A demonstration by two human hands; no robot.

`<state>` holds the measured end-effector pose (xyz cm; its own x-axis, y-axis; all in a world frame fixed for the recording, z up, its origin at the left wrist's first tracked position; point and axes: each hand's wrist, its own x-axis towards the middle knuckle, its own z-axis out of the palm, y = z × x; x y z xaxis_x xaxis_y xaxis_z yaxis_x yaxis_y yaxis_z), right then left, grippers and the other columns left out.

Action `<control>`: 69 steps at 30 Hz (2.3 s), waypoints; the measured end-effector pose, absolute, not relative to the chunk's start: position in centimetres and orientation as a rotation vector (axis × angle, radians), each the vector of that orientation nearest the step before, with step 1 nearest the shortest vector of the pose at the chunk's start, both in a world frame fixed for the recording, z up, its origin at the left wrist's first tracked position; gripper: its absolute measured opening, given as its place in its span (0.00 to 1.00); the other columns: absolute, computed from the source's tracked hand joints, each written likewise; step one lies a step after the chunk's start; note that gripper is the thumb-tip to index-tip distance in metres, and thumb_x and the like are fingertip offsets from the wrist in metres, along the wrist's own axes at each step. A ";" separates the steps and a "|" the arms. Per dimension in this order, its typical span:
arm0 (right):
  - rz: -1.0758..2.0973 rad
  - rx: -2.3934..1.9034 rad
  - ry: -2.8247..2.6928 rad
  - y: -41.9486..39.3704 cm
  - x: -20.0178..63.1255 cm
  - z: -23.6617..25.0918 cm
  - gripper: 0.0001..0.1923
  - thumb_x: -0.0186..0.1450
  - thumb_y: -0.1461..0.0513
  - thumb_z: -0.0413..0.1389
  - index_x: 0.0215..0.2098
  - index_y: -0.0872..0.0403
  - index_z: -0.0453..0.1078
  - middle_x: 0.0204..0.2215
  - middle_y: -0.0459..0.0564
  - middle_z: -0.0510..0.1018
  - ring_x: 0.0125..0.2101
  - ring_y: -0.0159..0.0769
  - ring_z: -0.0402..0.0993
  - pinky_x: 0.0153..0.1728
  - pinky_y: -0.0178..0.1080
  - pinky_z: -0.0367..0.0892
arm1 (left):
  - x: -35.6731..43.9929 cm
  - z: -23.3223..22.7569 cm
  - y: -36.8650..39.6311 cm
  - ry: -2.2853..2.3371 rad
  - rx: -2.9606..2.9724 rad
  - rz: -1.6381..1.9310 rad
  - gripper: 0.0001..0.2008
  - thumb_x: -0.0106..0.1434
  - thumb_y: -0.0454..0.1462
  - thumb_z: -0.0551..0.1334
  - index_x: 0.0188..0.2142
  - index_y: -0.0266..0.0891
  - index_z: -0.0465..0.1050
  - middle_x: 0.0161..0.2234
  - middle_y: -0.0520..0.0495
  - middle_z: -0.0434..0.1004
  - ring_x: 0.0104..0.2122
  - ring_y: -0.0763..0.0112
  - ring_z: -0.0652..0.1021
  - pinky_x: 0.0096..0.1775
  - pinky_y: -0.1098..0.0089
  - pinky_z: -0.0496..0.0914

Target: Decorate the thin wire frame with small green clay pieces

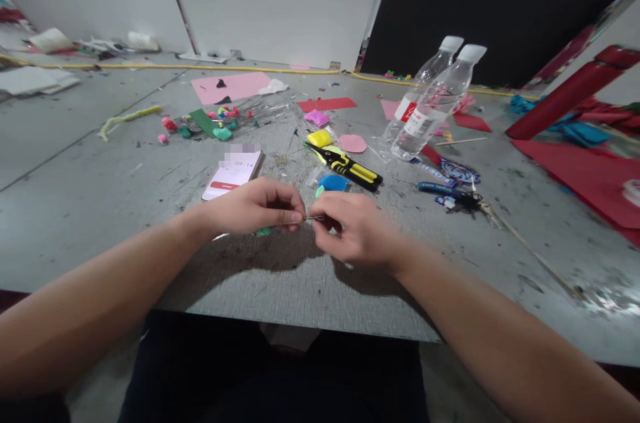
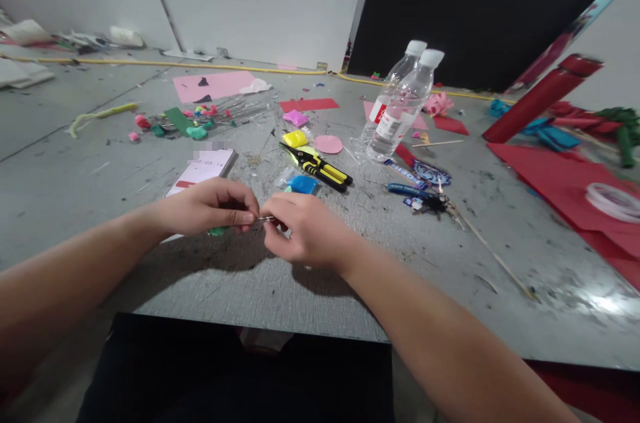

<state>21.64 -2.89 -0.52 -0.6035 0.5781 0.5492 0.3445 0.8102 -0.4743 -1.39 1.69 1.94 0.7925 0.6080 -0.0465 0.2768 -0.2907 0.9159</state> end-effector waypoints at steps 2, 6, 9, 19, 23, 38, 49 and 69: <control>0.453 -0.722 -2.239 -2.9 21.6 -0.5 0.04 0.65 0.66 0.52 0.33 0.50 0.65 0.28 0.45 0.70 0.28 0.33 0.65 0.31 0.38 0.61 | -1.3 1.9 1.7 0.687 1.881 0.419 0.04 0.66 0.37 0.66 0.37 0.37 0.77 0.29 0.50 0.80 0.29 0.75 0.79 0.30 0.75 0.72; 0.506 -0.805 -2.164 -2.7 21.3 -0.8 0.05 0.65 0.65 0.52 0.31 0.51 0.66 0.26 0.45 0.71 0.27 0.33 0.66 0.31 0.38 0.62 | -1.0 2.0 1.5 0.718 1.919 0.452 0.05 0.64 0.37 0.67 0.38 0.38 0.77 0.28 0.51 0.80 0.28 0.75 0.79 0.29 0.76 0.72; 0.514 -0.827 -2.109 -2.5 21.2 -1.0 0.05 0.64 0.65 0.53 0.31 0.51 0.68 0.25 0.45 0.73 0.26 0.32 0.66 0.30 0.38 0.61 | -0.8 2.1 1.3 0.747 1.970 0.457 0.04 0.64 0.37 0.66 0.36 0.38 0.77 0.27 0.51 0.80 0.27 0.75 0.79 0.27 0.76 0.71; 0.592 -0.853 -2.098 -2.6 21.2 -1.3 0.06 0.63 0.64 0.54 0.29 0.52 0.71 0.23 0.44 0.73 0.25 0.31 0.65 0.30 0.37 0.60 | -1.1 1.8 1.7 0.740 1.981 0.434 0.05 0.63 0.36 0.66 0.31 0.38 0.79 0.25 0.51 0.79 0.26 0.74 0.79 0.28 0.75 0.72; 0.671 -0.862 -2.043 -2.4 21.0 -1.4 0.05 0.63 0.64 0.55 0.29 0.52 0.71 0.23 0.43 0.73 0.24 0.30 0.64 0.29 0.37 0.60 | -1.1 1.6 1.7 0.724 1.841 0.423 0.05 0.63 0.38 0.68 0.32 0.38 0.79 0.26 0.51 0.80 0.27 0.74 0.80 0.31 0.74 0.73; 0.609 -0.971 -2.038 -1.4 21.7 -2.0 0.10 0.68 0.59 0.56 0.46 0.53 0.72 0.28 0.45 0.75 0.28 0.34 0.69 0.33 0.40 0.66 | -1.1 1.6 1.8 0.770 1.510 0.421 0.07 0.61 0.36 0.71 0.40 0.39 0.84 0.30 0.48 0.86 0.29 0.73 0.82 0.35 0.72 0.76; 0.130 -1.732 -2.099 5.6 27.4 -3.4 0.17 0.70 0.54 0.57 0.51 0.57 0.75 0.46 0.66 0.77 0.51 0.60 0.72 0.51 0.58 0.66 | -1.2 1.8 2.1 0.791 1.462 0.455 0.07 0.58 0.36 0.73 0.37 0.40 0.84 0.27 0.46 0.85 0.26 0.71 0.82 0.30 0.73 0.75; 0.485 -1.831 -1.596 4.4 26.3 -1.8 0.12 0.61 0.56 0.56 0.22 0.51 0.67 0.22 0.51 0.72 0.30 0.44 0.71 0.31 0.43 0.60 | -1.4 2.1 2.4 0.820 1.250 0.672 0.07 0.61 0.34 0.71 0.37 0.38 0.75 0.30 0.48 0.84 0.30 0.70 0.84 0.31 0.74 0.75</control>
<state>26.26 4.43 -1.78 0.1895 0.9720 0.1388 0.7307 -0.0452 -0.6812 -1.36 2.39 2.11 0.5535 0.8163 -0.1652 -0.0014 0.1992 0.9800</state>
